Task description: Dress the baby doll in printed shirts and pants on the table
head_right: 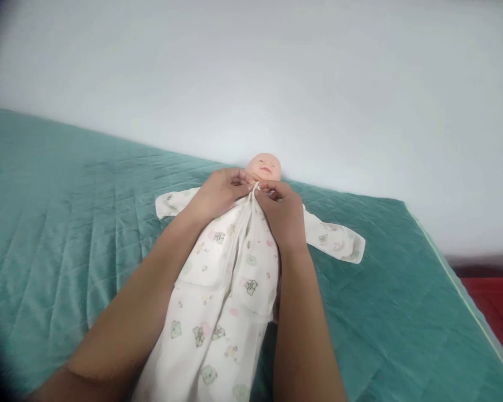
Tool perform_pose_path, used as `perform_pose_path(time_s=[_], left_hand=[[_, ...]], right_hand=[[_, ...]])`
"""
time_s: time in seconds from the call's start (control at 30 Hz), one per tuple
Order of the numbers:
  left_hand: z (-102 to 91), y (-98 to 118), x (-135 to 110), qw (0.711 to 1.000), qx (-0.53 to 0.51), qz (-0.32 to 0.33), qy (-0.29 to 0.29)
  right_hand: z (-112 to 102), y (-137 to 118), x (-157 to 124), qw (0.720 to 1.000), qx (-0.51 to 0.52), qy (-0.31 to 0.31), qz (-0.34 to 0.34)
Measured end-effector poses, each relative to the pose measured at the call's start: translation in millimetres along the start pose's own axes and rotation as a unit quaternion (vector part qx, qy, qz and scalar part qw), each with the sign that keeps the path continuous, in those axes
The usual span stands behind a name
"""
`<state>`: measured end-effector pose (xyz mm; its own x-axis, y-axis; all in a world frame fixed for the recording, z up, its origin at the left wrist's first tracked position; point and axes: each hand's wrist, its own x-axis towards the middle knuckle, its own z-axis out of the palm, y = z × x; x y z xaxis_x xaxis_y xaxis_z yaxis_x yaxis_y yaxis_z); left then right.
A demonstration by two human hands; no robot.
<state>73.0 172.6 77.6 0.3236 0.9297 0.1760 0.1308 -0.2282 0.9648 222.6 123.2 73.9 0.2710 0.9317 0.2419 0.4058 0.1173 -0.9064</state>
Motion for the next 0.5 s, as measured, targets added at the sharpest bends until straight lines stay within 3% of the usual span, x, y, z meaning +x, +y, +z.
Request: perform_pose_path(time_s=[0.33,0.5], left_hand=[[-0.4,1.8,-1.2,0.999,0.037,-0.012,0.0],[-0.2,-3.0,-0.1,0.997,0.064,0.029,0.014]], right_hand=[[0.3,0.2,0.8,0.999,-0.003,-0.032,0.027],[1.9,9.8,1.2,0.999,0.027,-0.016,0.002]])
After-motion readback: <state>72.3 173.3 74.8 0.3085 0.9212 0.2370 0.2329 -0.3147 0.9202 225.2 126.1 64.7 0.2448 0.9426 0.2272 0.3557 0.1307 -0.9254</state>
